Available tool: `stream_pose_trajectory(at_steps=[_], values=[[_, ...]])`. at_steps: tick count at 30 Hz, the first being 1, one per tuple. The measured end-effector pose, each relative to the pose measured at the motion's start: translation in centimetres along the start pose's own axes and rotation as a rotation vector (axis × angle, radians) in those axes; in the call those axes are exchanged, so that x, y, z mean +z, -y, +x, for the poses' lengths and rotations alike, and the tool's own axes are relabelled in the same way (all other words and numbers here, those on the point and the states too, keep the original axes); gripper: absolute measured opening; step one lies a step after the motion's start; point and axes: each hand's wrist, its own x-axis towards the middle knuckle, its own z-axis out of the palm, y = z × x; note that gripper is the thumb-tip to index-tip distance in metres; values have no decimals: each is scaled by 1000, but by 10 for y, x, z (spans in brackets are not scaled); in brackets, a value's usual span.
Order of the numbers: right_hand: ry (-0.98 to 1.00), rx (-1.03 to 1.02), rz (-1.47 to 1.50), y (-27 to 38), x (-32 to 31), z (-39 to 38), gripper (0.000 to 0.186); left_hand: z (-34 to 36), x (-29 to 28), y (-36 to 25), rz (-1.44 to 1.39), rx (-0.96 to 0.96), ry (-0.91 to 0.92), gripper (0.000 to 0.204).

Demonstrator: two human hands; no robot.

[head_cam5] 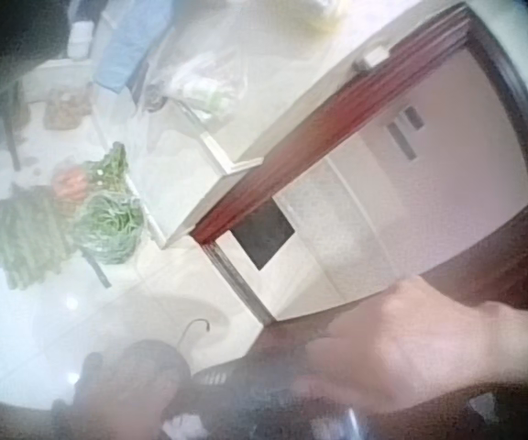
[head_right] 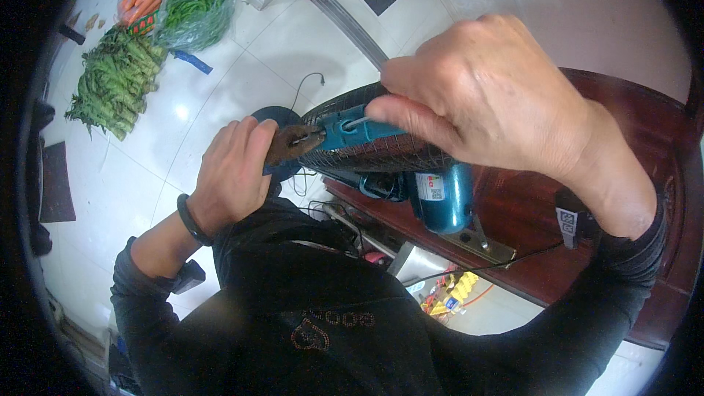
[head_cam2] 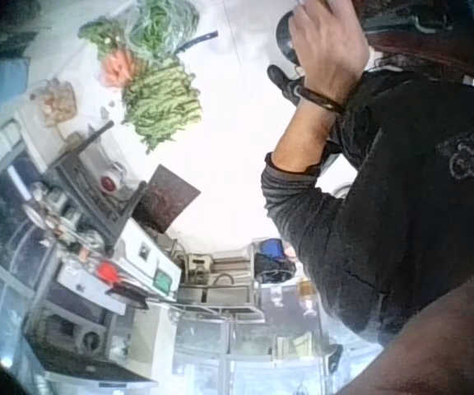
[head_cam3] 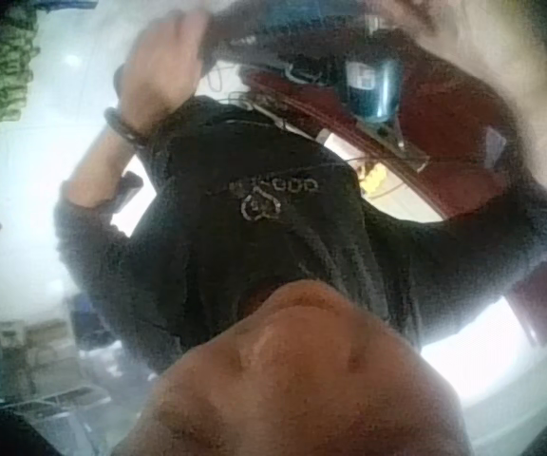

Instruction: The person uses a screwdriver and pliers to adjust screws on the back of a teal table fan. They repeatedly tighten and loosen screws while holding the fan steady, then remove the pliers and continue with the screwdriver.

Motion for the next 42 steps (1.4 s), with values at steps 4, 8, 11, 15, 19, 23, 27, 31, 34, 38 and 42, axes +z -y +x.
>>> stream_pose_trajectory(at_steps=[4, 8, 11, 15, 19, 23, 27, 31, 34, 38, 42], values=[[-60, -43, -137, 4, -6, -4, 32, 2, 5, -3, -15, 3, -17, 36], [-73, 59, 11, 15, -7, 1, 25, 3, 9, -1, -57, -1, -8, 39], [198, 446, 488, 17, -18, 4, 21, 4, 10, -1, -80, -5, -12, 39], [322, 503, 555, 12, -26, -1, 22, 8, 10, -2, -97, 31, -18, 39], [100, 81, 103, 7, -9, -12, 23, 9, 11, 1, -99, 29, -16, 39], [-148, -304, -276, 1, 6, -16, 17, 5, 12, 5, -125, 8, -10, 42], [-346, -392, -416, -1, 12, -9, 22, 4, 12, 6, -163, -20, 39, 45], [-98, 134, 88, 13, -1, -8, 20, 8, 9, 3, -125, 0, 2, 41], [139, 312, 127, 17, -11, -9, 27, 11, 7, 1, -91, 25, -5, 38], [77, 52, -178, 9, -8, -12, 34, 10, 6, 3, -64, 48, -5, 37], [-229, -274, -473, 3, 11, -13, 37, 3, 10, 4, -118, 36, -10, 39]])
